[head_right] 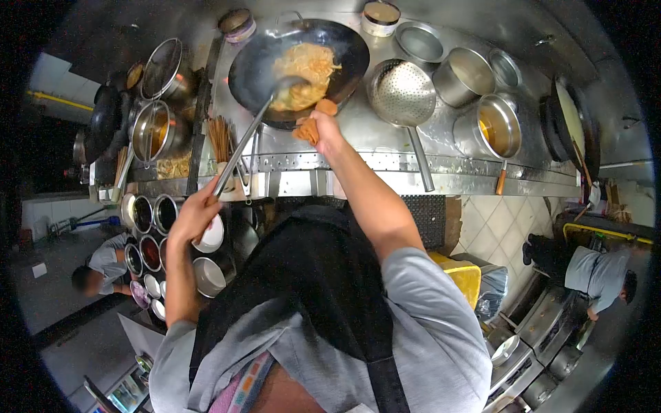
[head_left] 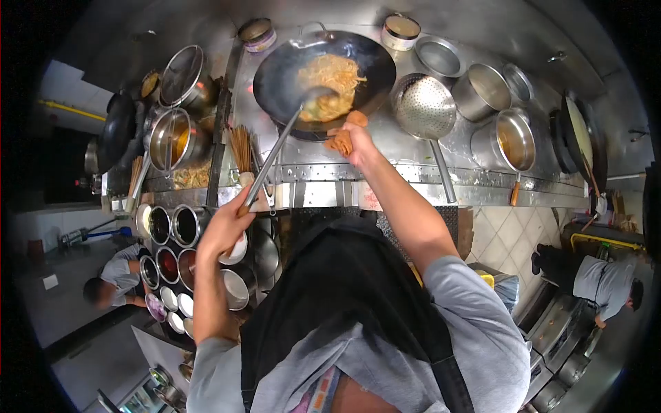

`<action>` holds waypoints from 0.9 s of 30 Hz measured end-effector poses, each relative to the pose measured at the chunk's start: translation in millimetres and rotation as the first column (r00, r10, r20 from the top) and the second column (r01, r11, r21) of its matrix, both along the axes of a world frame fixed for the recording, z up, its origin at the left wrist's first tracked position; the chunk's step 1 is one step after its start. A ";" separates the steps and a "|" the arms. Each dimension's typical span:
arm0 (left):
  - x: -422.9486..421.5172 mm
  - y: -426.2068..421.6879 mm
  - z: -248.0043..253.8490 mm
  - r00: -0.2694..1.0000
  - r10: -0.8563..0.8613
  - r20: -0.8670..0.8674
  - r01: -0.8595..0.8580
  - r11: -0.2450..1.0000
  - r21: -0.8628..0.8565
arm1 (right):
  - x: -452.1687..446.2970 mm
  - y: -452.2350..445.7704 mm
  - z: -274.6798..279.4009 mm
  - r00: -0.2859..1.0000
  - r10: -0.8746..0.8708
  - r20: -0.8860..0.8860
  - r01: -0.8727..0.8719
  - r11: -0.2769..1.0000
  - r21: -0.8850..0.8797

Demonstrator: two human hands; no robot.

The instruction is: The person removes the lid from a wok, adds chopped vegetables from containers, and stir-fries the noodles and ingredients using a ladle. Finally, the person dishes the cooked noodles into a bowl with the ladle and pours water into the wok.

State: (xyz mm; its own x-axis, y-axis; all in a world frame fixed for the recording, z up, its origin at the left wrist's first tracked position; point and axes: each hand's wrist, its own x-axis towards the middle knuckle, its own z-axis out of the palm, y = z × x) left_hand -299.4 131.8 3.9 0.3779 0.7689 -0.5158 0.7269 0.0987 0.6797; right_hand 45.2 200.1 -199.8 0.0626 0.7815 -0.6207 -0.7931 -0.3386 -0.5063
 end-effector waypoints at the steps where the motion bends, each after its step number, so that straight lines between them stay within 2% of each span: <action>1: -13.3 1.9 5.6 1.000 -0.013 -0.023 0.012 1.000 -0.009 | -1.9 -6.9 10.9 1.000 -0.001 0.028 0.001 1.000 -0.014; 3: -18.2 3.7 17.4 0.986 -0.089 -0.139 0.093 0.995 0.028 | -9.5 -18.3 36.7 0.995 0.012 0.097 -0.005 0.997 -0.074; 6: 0.8 13.4 -20.9 0.959 -0.203 -0.199 0.268 0.880 0.392 | -4.9 -18.1 5.5 0.996 0.089 -0.021 -0.089 0.996 0.006; 7: 11.8 13.5 -33.2 0.979 -0.152 -0.135 0.194 0.900 0.390 | -10.6 -30.4 16.7 0.998 0.064 -0.009 -0.064 0.998 0.019; 9: 25.2 5.5 -39.5 0.981 -0.081 -0.174 0.150 0.888 0.435 | -29.6 -81.7 35.2 1.000 0.004 0.015 -0.005 0.999 0.045; 10: 29.3 3.1 -39.7 0.981 -0.047 -0.188 0.130 0.879 0.458 | -30.5 -105.5 12.2 0.998 0.057 0.012 -0.058 0.994 0.098; 11: 29.4 1.1 -31.9 0.978 -0.022 -0.207 0.109 0.902 0.417 | -36.9 -130.5 21.1 0.999 0.032 0.014 -0.033 0.997 0.072; 12: 15.6 -5.9 -12.7 0.990 -0.017 -0.139 0.071 0.917 0.392 | -37.6 -145.1 6.9 0.999 0.033 -0.041 -0.031 0.998 0.047; 14: 4.8 -8.1 11.6 0.989 0.017 -0.146 0.028 0.952 0.304 | -36.6 -132.5 23.2 0.997 0.009 -0.076 -0.002 0.996 0.085; 16: -5.7 -4.5 21.3 0.997 0.009 -0.080 0.013 0.962 0.273 | -30.0 -88.6 45.4 0.996 -0.082 -0.031 0.083 0.995 0.049; 17: -2.4 0.0 32.2 0.994 0.026 -0.107 -0.003 0.978 0.206 | -14.3 -65.7 25.1 0.988 0.050 -0.148 -0.030 0.991 0.134; 18: 1.3 6.3 40.1 0.990 0.042 -0.135 -0.023 0.990 0.141 | -19.6 -42.3 20.0 0.980 -0.070 -0.187 0.081 0.996 0.049; 19: 3.7 14.8 35.7 0.994 0.044 -0.096 -0.027 0.985 0.173 | -21.4 -30.1 34.3 0.990 -0.126 -0.066 0.125 0.992 -0.032; 22: 16.5 46.4 -1.3 0.999 0.046 -0.001 -0.044 0.963 0.265 | -1.7 -6.5 3.4 0.998 0.058 0.001 -0.058 0.998 -0.039; 23: 27.8 62.5 -18.5 0.999 0.036 0.018 -0.040 0.952 0.303 | -0.9 1.3 -5.1 0.998 0.055 0.045 -0.052 0.997 -0.065; 24: 36.7 82.7 -48.0 1.000 -0.014 0.013 0.007 0.895 0.447 | -3.0 1.3 -3.3 0.997 0.058 0.047 -0.054 0.995 -0.078; 25: 60.7 89.7 -44.9 0.998 0.051 0.031 -0.059 0.927 0.371 | -3.2 0.9 2.0 0.997 0.059 0.050 -0.054 0.994 -0.091; 27: 84.0 120.7 -79.8 0.997 0.069 -0.029 -0.048 0.893 0.448 | -1.5 3.6 4.9 0.996 0.070 0.048 -0.065 0.994 -0.089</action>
